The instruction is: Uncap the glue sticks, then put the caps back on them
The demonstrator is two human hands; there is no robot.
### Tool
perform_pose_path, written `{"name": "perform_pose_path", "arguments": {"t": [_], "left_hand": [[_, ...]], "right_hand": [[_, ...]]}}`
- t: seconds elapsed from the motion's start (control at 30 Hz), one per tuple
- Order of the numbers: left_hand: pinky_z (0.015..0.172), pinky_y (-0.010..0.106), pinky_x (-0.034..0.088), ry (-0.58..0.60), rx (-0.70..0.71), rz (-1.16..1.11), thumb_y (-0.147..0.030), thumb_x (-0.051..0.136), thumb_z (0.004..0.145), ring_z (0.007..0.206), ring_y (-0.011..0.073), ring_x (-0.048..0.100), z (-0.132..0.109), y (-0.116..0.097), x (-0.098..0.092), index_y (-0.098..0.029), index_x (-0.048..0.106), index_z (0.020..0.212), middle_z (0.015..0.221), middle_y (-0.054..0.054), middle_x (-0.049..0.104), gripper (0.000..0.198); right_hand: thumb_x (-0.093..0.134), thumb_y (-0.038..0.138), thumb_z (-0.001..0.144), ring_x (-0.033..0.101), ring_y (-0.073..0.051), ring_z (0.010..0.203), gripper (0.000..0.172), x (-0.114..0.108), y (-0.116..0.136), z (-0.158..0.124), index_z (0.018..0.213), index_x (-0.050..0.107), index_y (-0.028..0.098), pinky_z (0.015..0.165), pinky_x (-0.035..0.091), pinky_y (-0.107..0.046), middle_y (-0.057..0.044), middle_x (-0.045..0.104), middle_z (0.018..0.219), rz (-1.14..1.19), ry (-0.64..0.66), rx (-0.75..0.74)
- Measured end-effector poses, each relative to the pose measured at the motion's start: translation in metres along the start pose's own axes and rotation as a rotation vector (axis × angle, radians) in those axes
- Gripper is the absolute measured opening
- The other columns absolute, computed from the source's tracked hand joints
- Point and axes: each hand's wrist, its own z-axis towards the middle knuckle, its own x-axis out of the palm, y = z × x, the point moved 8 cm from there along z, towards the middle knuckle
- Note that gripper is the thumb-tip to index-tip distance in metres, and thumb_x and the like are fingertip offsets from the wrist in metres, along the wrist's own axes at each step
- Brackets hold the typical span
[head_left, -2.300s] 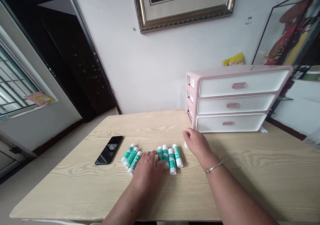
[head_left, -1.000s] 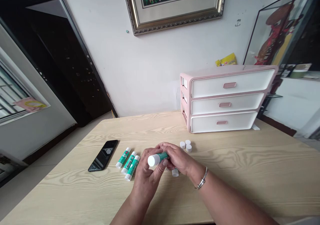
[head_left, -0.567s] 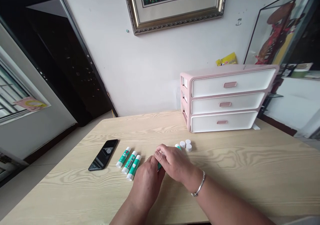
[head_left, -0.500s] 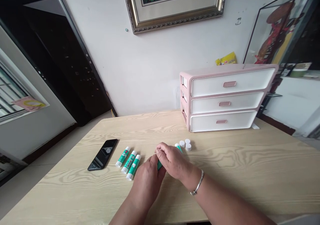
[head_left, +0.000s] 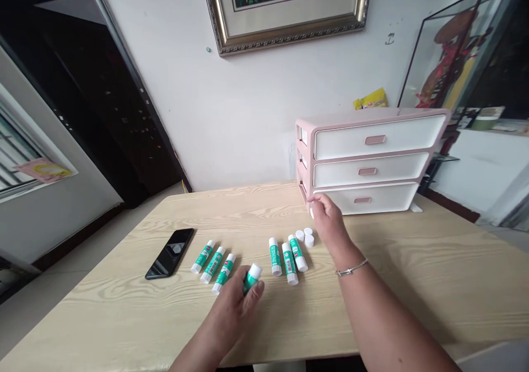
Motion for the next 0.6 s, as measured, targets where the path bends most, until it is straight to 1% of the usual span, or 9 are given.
{"name": "perform_pose_path", "arguments": {"t": [0.03, 0.1, 0.2, 0.27, 0.4, 0.43, 0.5, 0.57, 0.6], "left_hand": [[0.071, 0.031, 0.049, -0.062, 0.004, 0.101, -0.044, 0.043, 0.097, 0.083, 0.0208, 0.064, 0.002, 0.003, -0.004, -0.021, 0.053, 0.109, 0.093, 0.005, 0.066, 0.027], [0.079, 0.035, 0.05, -0.15, -0.014, 0.278, -0.034, 0.041, 0.098, 0.098, 0.025, 0.066, 0.005, 0.007, -0.011, -0.02, 0.05, 0.119, 0.107, 0.01, 0.068, 0.026], [0.09, 0.038, 0.049, -0.252, -0.027, 0.502, -0.025, 0.045, 0.096, 0.113, 0.0277, 0.063, 0.008, 0.005, -0.017, -0.018, 0.054, 0.119, 0.12, 0.015, 0.066, 0.026], [0.091, 0.038, 0.05, -0.278, -0.041, 0.599, -0.024, 0.048, 0.094, 0.113, 0.0278, 0.063, 0.01, 0.004, -0.019, -0.019, 0.06, 0.114, 0.122, 0.015, 0.065, 0.023], [0.083, 0.039, 0.054, -0.259, -0.101, 0.722, -0.028, 0.048, 0.095, 0.103, 0.0291, 0.067, 0.014, 0.011, -0.02, -0.018, 0.065, 0.107, 0.116, 0.015, 0.067, 0.023], [0.084, 0.039, 0.054, -0.268, -0.109, 0.751, -0.028, 0.049, 0.095, 0.104, 0.03, 0.067, 0.015, 0.012, -0.021, -0.018, 0.066, 0.108, 0.117, 0.016, 0.067, 0.023], [0.087, 0.04, 0.054, -0.292, -0.111, 0.797, -0.028, 0.051, 0.094, 0.108, 0.031, 0.066, 0.016, 0.012, -0.024, -0.017, 0.066, 0.11, 0.121, 0.017, 0.066, 0.025], [0.085, 0.039, 0.054, -0.305, -0.123, 0.827, -0.027, 0.05, 0.095, 0.108, 0.0308, 0.066, 0.016, 0.013, -0.027, -0.016, 0.066, 0.112, 0.121, 0.017, 0.066, 0.026], [0.083, 0.039, 0.055, -0.305, -0.133, 0.839, -0.027, 0.049, 0.095, 0.106, 0.0306, 0.067, 0.016, 0.013, -0.028, -0.016, 0.065, 0.114, 0.12, 0.017, 0.066, 0.027]], "right_hand": [[0.058, 0.036, 0.098, 0.062, -0.021, 0.106, 0.028, -0.006, -0.008, 0.005, 0.122, 0.062, 0.022, 0.09, 0.054, -0.04, -0.009, 0.061, 0.128, -0.035, -0.008, 0.029], [0.059, 0.035, 0.097, 0.062, -0.021, 0.108, 0.029, -0.014, -0.022, 0.011, 0.123, 0.061, 0.022, 0.091, 0.054, -0.041, -0.009, 0.059, 0.13, -0.106, -0.01, 0.087], [0.06, 0.035, 0.096, 0.062, -0.022, 0.107, 0.032, -0.019, -0.042, 0.012, 0.125, 0.061, 0.02, 0.09, 0.055, -0.041, -0.01, 0.06, 0.128, -0.198, 0.004, 0.168], [0.061, 0.035, 0.096, 0.062, -0.022, 0.108, 0.032, -0.017, -0.055, 0.01, 0.124, 0.061, 0.02, 0.09, 0.054, -0.04, -0.011, 0.06, 0.128, -0.25, 0.036, 0.213], [0.06, 0.036, 0.097, 0.062, -0.022, 0.109, 0.032, -0.005, -0.079, 0.009, 0.125, 0.06, 0.021, 0.091, 0.054, -0.041, -0.009, 0.059, 0.129, -0.332, 0.14, 0.281], [0.059, 0.035, 0.097, 0.063, -0.021, 0.106, 0.03, 0.0, -0.083, 0.009, 0.123, 0.061, 0.02, 0.089, 0.055, -0.041, -0.009, 0.061, 0.126, -0.349, 0.172, 0.296], [0.064, 0.03, 0.093, 0.066, -0.02, 0.093, 0.024, 0.009, -0.088, 0.01, 0.113, 0.066, 0.016, 0.08, 0.055, -0.036, -0.01, 0.067, 0.111, -0.375, 0.233, 0.322], [0.071, 0.02, 0.084, 0.066, -0.019, 0.078, 0.016, 0.017, -0.087, 0.011, 0.099, 0.071, 0.015, 0.067, 0.05, -0.03, -0.009, 0.071, 0.091, -0.379, 0.281, 0.322], [0.072, 0.016, 0.078, 0.066, -0.019, 0.073, 0.017, 0.02, -0.085, 0.012, 0.096, 0.072, 0.016, 0.062, 0.046, -0.028, -0.009, 0.071, 0.085, -0.373, 0.295, 0.309]]}}
